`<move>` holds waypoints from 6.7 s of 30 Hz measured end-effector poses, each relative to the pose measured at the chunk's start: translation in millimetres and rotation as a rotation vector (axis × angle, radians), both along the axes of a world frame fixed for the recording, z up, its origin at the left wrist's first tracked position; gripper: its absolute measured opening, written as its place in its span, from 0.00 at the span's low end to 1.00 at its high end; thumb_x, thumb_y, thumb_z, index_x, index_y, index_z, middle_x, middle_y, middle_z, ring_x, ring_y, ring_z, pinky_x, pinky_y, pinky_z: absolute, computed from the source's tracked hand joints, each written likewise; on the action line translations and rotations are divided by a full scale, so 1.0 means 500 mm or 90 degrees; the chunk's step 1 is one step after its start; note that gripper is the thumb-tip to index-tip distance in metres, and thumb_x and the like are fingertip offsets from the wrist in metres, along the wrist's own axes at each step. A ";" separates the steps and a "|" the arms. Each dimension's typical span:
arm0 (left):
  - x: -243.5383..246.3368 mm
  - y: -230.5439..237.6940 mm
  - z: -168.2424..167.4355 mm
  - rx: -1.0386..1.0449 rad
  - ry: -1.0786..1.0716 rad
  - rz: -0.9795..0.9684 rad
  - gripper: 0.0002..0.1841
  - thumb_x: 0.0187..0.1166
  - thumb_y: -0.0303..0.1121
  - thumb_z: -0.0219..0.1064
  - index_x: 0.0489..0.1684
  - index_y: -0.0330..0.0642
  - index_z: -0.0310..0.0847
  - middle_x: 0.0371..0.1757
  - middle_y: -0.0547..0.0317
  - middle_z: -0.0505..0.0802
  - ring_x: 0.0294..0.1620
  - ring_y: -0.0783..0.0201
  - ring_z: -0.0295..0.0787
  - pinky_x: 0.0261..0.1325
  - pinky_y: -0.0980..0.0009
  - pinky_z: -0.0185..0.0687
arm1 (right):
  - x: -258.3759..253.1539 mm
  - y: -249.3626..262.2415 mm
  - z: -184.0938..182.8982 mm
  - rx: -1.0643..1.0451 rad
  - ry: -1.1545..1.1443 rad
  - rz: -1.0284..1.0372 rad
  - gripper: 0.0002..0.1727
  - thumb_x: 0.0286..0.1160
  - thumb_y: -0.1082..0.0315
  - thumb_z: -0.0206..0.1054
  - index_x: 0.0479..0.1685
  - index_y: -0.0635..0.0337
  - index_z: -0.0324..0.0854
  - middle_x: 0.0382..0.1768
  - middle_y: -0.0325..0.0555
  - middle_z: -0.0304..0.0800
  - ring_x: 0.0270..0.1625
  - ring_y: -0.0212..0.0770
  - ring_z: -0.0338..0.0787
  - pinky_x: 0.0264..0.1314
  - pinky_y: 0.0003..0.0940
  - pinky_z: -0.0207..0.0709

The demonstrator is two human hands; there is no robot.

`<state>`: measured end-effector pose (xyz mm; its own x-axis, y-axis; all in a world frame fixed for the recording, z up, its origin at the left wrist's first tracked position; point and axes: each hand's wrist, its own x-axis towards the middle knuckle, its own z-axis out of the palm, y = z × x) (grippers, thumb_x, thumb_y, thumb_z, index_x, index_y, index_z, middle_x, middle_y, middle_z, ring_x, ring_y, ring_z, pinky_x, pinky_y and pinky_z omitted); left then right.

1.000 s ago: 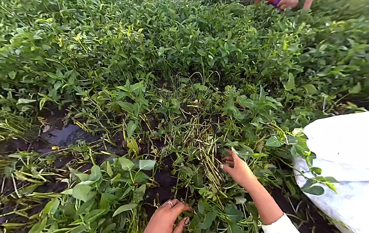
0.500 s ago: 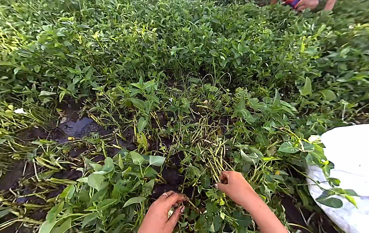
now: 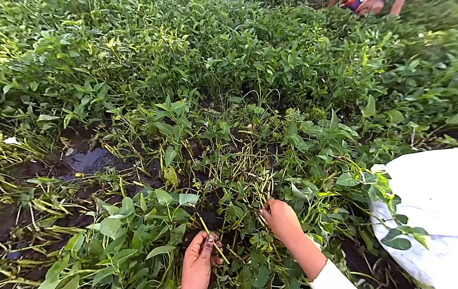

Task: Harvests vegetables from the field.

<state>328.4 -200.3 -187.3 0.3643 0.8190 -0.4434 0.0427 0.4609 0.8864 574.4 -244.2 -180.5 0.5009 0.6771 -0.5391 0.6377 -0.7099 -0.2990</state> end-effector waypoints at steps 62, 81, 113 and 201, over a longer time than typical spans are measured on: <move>0.030 -0.036 0.031 -0.083 0.004 -0.007 0.10 0.91 0.24 0.52 0.62 0.29 0.72 0.45 0.49 0.89 0.31 0.63 0.91 0.35 0.68 0.92 | 0.139 0.041 -0.084 0.092 0.021 -0.147 0.18 0.79 0.55 0.70 0.51 0.62 0.91 0.55 0.60 0.92 0.64 0.60 0.89 0.69 0.64 0.78; 0.079 0.023 0.062 -0.037 0.061 -0.204 0.07 0.87 0.23 0.56 0.56 0.34 0.75 0.48 0.53 0.86 0.39 0.65 0.89 0.42 0.69 0.90 | 0.062 -0.014 0.117 0.325 0.130 -0.025 0.12 0.81 0.63 0.72 0.56 0.57 0.87 0.45 0.43 0.94 0.47 0.40 0.94 0.58 0.46 0.87; -0.601 0.140 0.299 0.001 -0.014 0.403 0.11 0.89 0.29 0.57 0.65 0.40 0.68 0.48 0.54 0.86 0.40 0.63 0.89 0.48 0.67 0.88 | -0.796 0.247 0.244 0.179 0.314 0.599 0.22 0.95 0.51 0.51 0.65 0.63 0.71 0.39 0.55 0.86 0.45 0.53 0.91 0.51 0.54 0.85; -0.804 0.150 -0.008 0.350 0.262 0.061 0.18 0.79 0.31 0.57 0.64 0.38 0.82 0.58 0.56 0.93 0.53 0.62 0.93 0.56 0.65 0.91 | -0.903 0.004 -0.198 -0.170 0.323 0.454 0.30 0.86 0.43 0.57 0.83 0.46 0.74 0.58 0.60 0.92 0.63 0.63 0.91 0.63 0.69 0.81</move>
<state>-73.8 -125.1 -191.4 0.1701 0.9845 -0.0420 0.4074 -0.0315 0.9127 123.0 -242.4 -279.2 -0.3288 0.5563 -0.7632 0.7882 -0.2835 -0.5462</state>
